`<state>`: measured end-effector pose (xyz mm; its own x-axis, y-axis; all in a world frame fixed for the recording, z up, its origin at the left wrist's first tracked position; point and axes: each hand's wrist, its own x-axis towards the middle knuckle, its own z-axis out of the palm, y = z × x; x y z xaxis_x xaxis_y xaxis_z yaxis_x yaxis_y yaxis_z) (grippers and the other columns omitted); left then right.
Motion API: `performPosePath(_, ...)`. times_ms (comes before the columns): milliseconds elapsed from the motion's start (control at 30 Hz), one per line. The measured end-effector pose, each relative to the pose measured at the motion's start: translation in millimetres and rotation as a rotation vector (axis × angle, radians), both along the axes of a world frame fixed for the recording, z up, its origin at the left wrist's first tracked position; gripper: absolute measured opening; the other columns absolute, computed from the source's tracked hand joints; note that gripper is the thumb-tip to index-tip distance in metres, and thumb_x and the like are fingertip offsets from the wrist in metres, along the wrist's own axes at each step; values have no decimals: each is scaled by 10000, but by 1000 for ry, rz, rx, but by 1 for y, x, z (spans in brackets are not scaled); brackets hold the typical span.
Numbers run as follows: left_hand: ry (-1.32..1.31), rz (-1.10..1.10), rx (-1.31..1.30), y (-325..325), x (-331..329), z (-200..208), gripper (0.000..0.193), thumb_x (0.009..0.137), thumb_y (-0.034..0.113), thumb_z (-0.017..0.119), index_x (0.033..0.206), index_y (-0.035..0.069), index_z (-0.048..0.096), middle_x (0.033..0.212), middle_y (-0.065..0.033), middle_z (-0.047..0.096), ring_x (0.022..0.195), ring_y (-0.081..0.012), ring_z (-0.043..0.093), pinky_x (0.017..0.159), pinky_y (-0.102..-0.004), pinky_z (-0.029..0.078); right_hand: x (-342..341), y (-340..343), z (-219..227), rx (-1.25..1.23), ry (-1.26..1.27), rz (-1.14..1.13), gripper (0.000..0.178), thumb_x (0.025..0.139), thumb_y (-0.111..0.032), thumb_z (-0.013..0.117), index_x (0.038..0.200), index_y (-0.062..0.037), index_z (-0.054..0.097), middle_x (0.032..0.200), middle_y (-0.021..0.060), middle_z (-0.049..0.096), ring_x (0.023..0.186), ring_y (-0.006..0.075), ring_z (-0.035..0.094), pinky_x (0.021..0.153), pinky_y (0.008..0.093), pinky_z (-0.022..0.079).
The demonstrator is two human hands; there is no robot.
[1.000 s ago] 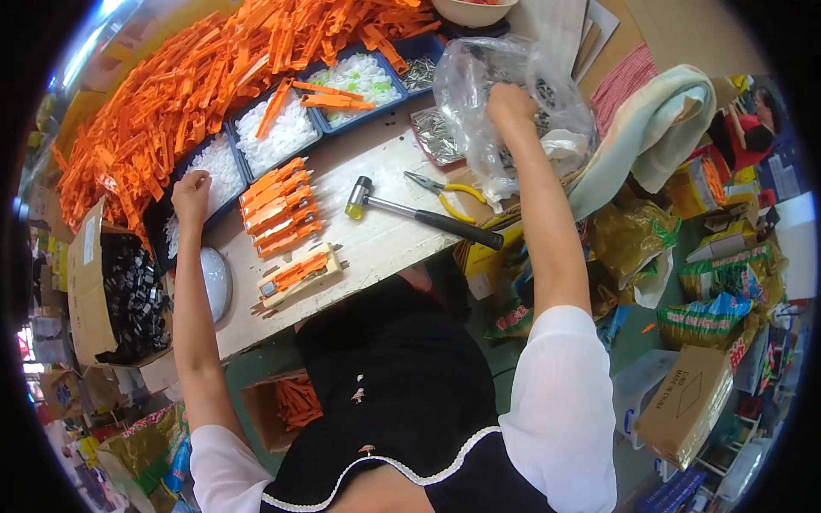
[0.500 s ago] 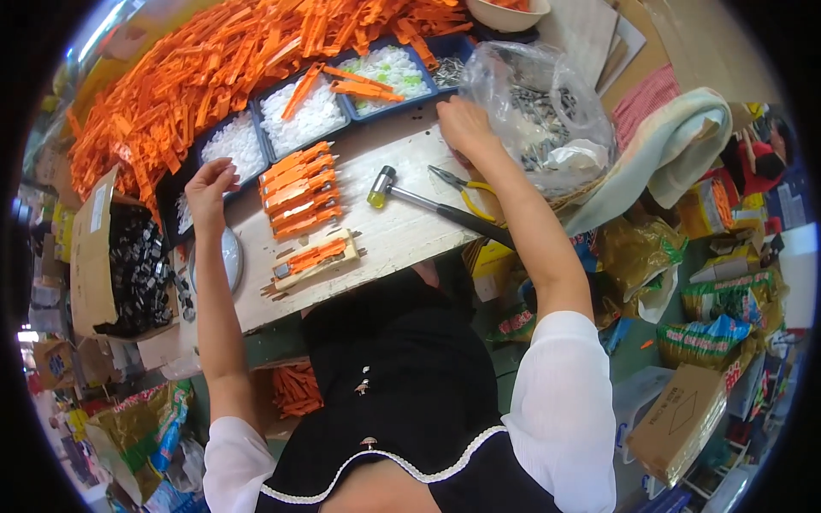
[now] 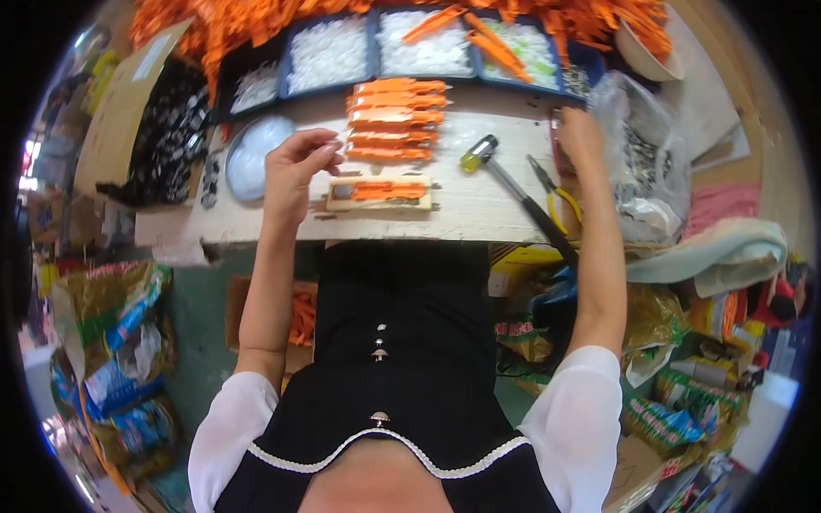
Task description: Assemble small plastic toy components by fitting different colored parts together and tapping them with a small hammer.
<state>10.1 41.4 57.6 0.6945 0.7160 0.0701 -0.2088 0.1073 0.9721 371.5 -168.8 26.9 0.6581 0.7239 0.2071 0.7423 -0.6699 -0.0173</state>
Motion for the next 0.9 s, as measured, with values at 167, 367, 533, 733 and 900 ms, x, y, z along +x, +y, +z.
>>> performPosePath(167,8,-23,-157,-17,-19,-4,150,780,8,602,927,-26,599,793,-94,629,675,-129,593,588,-232,484,6,-13,-1,-116,50,-60,171,746,-95,482,862,-37,593,835,204,596,811,374,567,683,449,439)
performPosePath(367,-3,-74,-224,-32,-31,-7,165,779,22,610,938,-20,602,789,-88,625,673,-125,590,594,-243,479,-21,-13,15,329,-6,180,183,776,-56,500,945,-23,564,821,133,593,768,266,579,668,347,445)
performPosePath(533,-2,-135,-272,-47,-26,-14,165,777,25,614,934,-21,602,789,-77,618,671,-123,588,589,-242,478,-153,26,52,571,917,325,82,832,-56,512,886,-17,562,760,-16,531,685,45,498,613,190,415)
performPosePath(733,47,-141,-228,-60,-25,-13,177,787,23,607,961,-9,590,801,-53,599,670,-99,578,559,-214,468,-230,56,41,646,1456,481,105,844,-111,554,879,-13,560,763,-7,541,684,59,502,632,196,425)
performPosePath(900,29,-142,-231,-61,-25,-12,256,779,6,609,1027,-7,549,772,-28,568,658,-86,568,549,-198,459,-239,62,30,607,1480,509,146,847,-147,568,905,-13,555,784,-13,538,717,53,479,652,192,409)
